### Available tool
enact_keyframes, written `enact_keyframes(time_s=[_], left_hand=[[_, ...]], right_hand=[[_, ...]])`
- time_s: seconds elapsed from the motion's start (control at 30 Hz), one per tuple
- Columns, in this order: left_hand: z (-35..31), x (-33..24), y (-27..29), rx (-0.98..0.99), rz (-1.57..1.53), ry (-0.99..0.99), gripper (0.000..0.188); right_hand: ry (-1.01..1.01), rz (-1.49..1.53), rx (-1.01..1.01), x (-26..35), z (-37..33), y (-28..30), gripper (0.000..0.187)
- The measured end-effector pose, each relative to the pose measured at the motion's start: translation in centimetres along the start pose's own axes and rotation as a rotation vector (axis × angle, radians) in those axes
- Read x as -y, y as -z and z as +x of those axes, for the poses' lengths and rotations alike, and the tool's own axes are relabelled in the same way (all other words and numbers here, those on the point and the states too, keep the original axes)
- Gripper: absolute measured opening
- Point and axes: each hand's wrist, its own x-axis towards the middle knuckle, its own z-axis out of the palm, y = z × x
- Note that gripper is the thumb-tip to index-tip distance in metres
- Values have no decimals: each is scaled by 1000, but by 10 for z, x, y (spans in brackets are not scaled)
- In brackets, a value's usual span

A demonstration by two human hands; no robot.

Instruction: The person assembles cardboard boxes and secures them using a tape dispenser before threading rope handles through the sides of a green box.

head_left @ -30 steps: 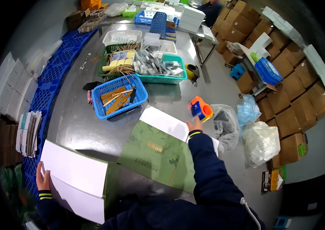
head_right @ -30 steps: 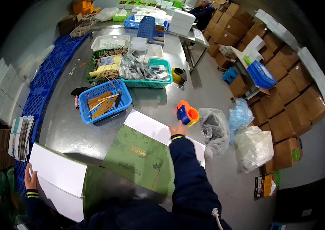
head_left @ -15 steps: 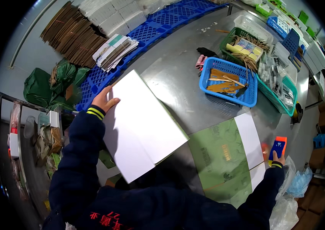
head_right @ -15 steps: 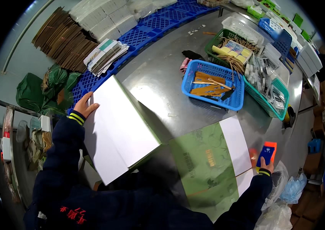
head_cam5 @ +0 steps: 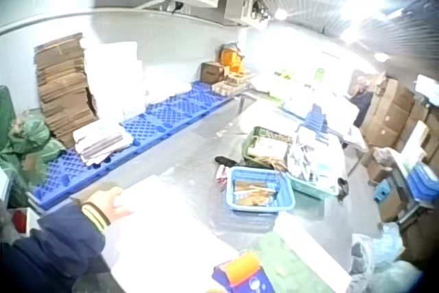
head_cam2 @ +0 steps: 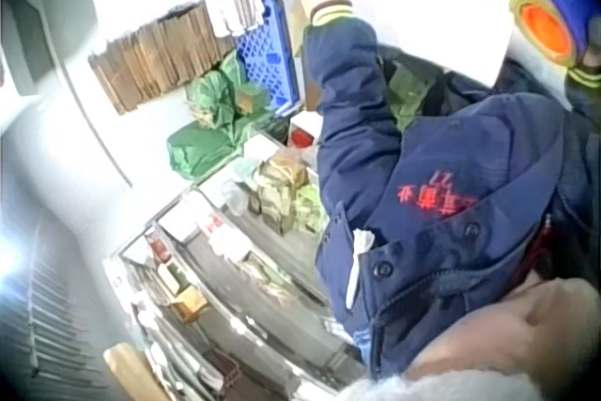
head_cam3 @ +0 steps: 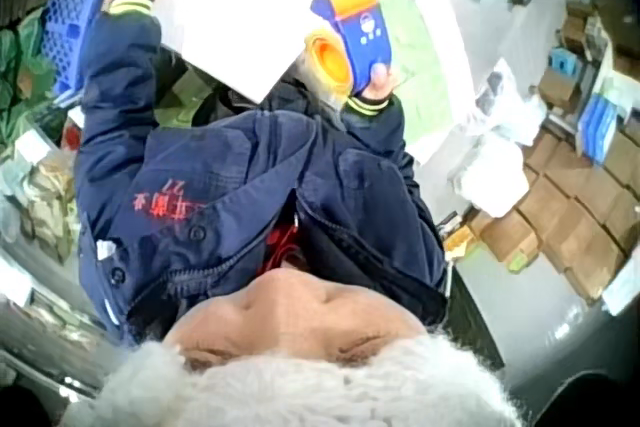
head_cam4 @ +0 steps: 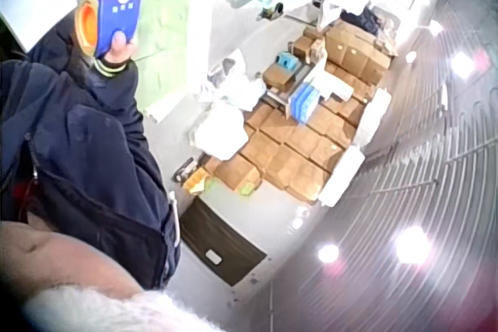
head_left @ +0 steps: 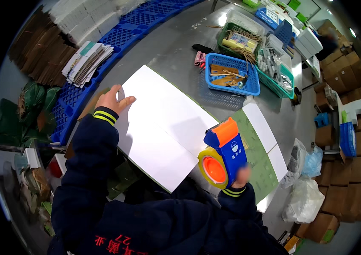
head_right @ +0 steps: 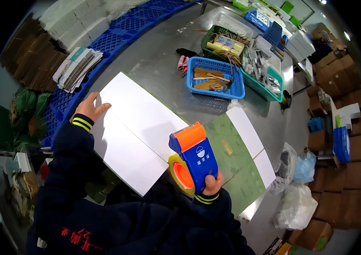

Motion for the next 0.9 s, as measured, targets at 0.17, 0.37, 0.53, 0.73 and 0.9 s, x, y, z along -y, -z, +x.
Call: enact_keyframes(time_s=[0.17,0.37,0.53,0.73,0.9], left_hand=[[-15,6,-7,-44,43,-110,63],[-19,12,4,-52,17,-132,58],[-11,19,-1,-124,6,-238,51],[8,24,4,121,-181,-227,45],[21,41,-8,198,-487,-316,39]], right_hand=[[-46,-152,-25,29,-7,-6,66],[53,-206,-60,47,-31,-31,68],[7,-253,-88,5,-39,19,61],[-81,-433,26,61,-3,-79,48],[-191,-624,71,47,16,-73,45]])
